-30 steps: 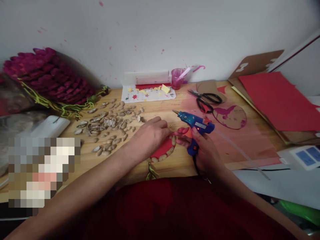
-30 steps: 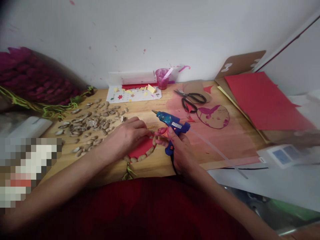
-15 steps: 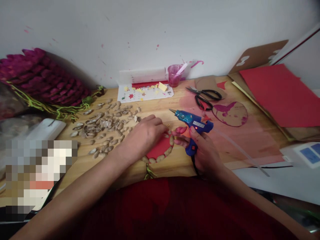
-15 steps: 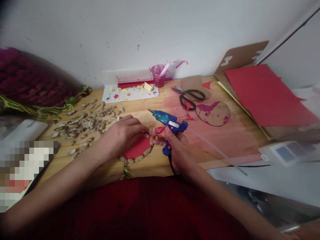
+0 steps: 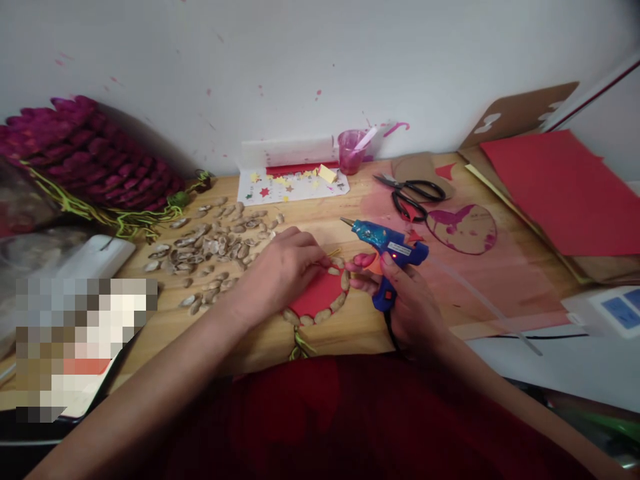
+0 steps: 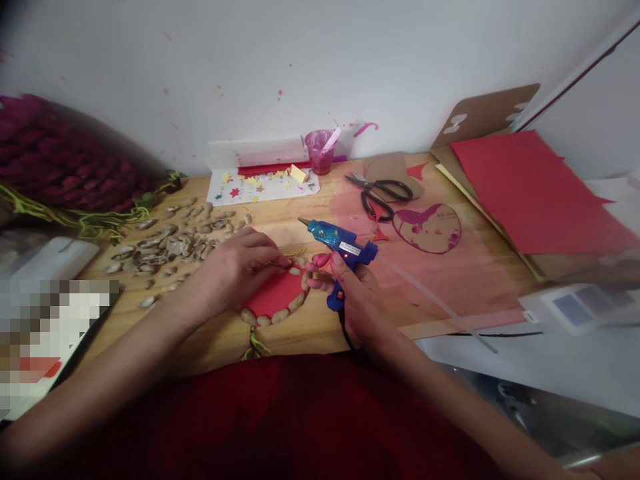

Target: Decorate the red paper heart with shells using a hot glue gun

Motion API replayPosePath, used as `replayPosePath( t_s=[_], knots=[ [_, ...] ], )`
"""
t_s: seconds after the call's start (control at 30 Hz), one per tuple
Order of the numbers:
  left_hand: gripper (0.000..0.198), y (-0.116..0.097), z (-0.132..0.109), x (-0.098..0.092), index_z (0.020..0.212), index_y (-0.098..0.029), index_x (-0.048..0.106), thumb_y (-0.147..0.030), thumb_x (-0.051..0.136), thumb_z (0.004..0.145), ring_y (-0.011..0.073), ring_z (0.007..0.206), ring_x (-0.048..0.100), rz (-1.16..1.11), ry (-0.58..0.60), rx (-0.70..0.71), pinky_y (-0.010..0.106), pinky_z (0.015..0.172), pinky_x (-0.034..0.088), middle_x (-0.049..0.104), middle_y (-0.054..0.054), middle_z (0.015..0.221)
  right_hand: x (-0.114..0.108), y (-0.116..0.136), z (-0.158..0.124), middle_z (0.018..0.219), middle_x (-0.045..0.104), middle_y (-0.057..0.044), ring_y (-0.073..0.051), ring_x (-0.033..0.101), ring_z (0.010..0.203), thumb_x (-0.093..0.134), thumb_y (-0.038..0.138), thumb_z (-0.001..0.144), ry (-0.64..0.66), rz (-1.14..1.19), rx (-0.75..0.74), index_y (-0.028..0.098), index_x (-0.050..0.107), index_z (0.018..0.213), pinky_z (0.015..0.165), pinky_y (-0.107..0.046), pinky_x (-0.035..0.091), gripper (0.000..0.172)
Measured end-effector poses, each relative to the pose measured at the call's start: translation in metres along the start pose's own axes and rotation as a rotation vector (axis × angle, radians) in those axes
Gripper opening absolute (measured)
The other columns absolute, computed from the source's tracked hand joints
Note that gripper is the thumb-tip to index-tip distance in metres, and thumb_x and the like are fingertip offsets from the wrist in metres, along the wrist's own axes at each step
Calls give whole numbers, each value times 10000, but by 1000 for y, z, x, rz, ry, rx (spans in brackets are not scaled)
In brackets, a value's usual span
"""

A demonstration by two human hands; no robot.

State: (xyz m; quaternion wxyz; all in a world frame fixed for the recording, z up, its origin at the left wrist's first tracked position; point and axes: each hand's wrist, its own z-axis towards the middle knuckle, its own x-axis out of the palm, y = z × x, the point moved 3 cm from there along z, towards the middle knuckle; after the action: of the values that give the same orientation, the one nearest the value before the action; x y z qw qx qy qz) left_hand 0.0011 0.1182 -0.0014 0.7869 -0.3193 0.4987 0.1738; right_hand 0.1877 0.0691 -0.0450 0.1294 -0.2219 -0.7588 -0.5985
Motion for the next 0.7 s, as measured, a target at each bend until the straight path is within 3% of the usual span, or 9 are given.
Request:
replayPosePath(
  t_s=[0.33,0.53,0.7],
  knots=[
    [193,-14,10,11,922,-187,763,-227,579,967,218,859,546,155,154,-10,351,785,442,671,65,848,0,0,-1,959,755,-36,-196,743,858,732,461,837,-2,3,-15,230,724,845,710,-307,608,231],
    [199,-15,11,14,912,-168,766,-178,573,960,209,876,580,122,126,-3,335,807,479,662,83,904,-1,-1,0,906,758,-36,-197,749,821,771,434,801,-12,22,6,222,729,844,701,-310,613,221],
    [174,-18,11,15,901,-169,763,-158,593,938,200,832,613,124,168,-61,322,757,495,652,67,871,0,1,0,842,759,-50,-220,758,782,790,463,767,-52,-10,18,209,726,830,687,-335,627,269]
  ],
)
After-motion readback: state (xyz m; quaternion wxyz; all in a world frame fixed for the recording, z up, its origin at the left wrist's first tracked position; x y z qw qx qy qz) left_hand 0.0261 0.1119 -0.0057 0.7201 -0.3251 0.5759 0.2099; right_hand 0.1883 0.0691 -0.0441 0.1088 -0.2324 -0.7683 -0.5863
